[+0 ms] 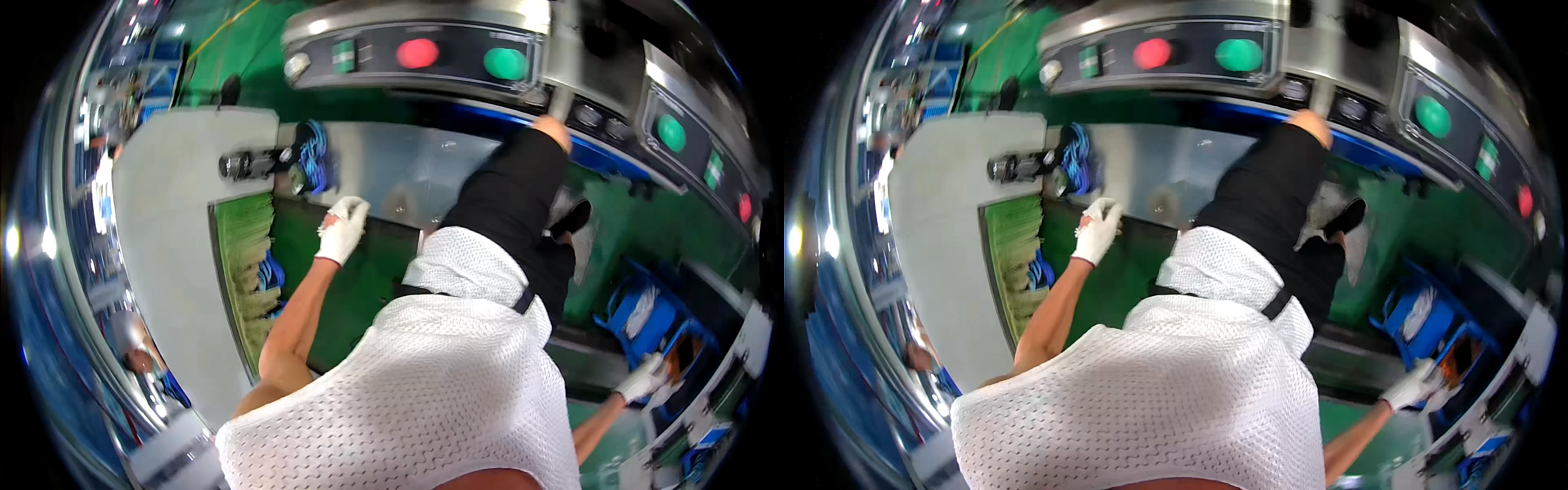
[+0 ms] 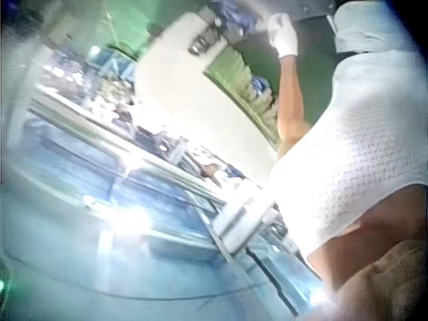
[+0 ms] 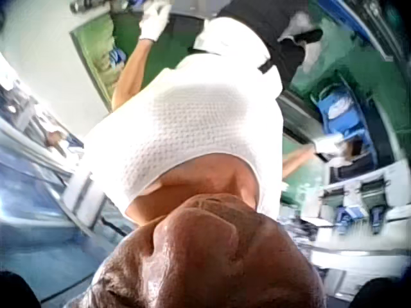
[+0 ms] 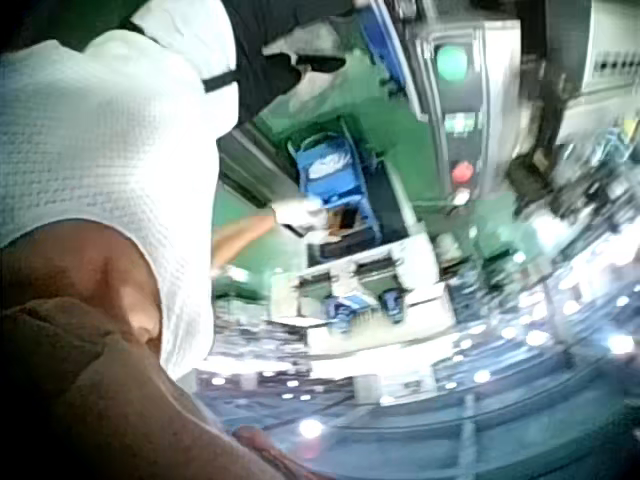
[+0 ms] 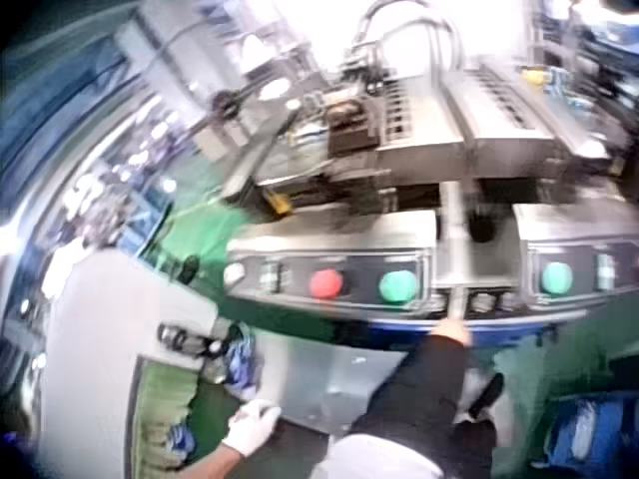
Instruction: The person repeatedly picks up blue and black shoe parts from a green surface and places them into a metal machine fixture. They press a button to operate the machine, then remove the processed parts and place them into a blue bin. The cycle of picking, loading, processing, and binning continues for multiple units.
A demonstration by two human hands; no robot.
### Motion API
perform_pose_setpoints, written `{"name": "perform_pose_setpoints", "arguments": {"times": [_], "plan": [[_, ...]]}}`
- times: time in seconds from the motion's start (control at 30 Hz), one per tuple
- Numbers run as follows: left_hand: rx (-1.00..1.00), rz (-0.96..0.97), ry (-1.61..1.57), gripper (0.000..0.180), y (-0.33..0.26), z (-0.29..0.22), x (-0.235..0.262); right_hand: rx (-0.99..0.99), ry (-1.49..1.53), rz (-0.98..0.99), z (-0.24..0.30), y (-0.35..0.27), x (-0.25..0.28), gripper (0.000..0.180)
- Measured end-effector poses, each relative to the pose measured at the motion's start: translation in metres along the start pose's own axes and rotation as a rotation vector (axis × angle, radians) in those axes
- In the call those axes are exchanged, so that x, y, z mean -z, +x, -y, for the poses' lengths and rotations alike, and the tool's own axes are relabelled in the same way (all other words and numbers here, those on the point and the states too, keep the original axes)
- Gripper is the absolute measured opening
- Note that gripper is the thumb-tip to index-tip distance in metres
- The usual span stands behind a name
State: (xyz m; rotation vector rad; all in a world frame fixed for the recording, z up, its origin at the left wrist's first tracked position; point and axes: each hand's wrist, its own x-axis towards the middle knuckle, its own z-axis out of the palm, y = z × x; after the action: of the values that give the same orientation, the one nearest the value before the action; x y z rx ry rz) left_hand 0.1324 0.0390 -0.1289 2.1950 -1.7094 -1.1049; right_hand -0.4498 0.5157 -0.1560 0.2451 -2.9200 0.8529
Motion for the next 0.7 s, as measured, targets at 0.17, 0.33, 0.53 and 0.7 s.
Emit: {"name": "perform_pose_setpoints", "arguments": {"times": [0.17,0.33,0.53,0.7], "plan": [[-0.168,-0.346,0.593,0.025,0.026,0.206,0.135,-0.189,0.092,0.473,0.047,-0.057,-0.108,0.068],[0.417,-0.411,0.657,0.046,0.035,0.339,0.265,0.415,-0.525,0.577,0.093,-0.015,-0.115,0.068],[0.702,-0.244,0.716,0.098,0.049,0.402,0.269,0.422,-0.792,0.743,0.124,0.079,-0.098,0.062],[0.791,0.071,0.662,0.097,0.056,0.384,0.251,0.476,-0.872,0.721,0.143,0.149,-0.084,0.063]]}}
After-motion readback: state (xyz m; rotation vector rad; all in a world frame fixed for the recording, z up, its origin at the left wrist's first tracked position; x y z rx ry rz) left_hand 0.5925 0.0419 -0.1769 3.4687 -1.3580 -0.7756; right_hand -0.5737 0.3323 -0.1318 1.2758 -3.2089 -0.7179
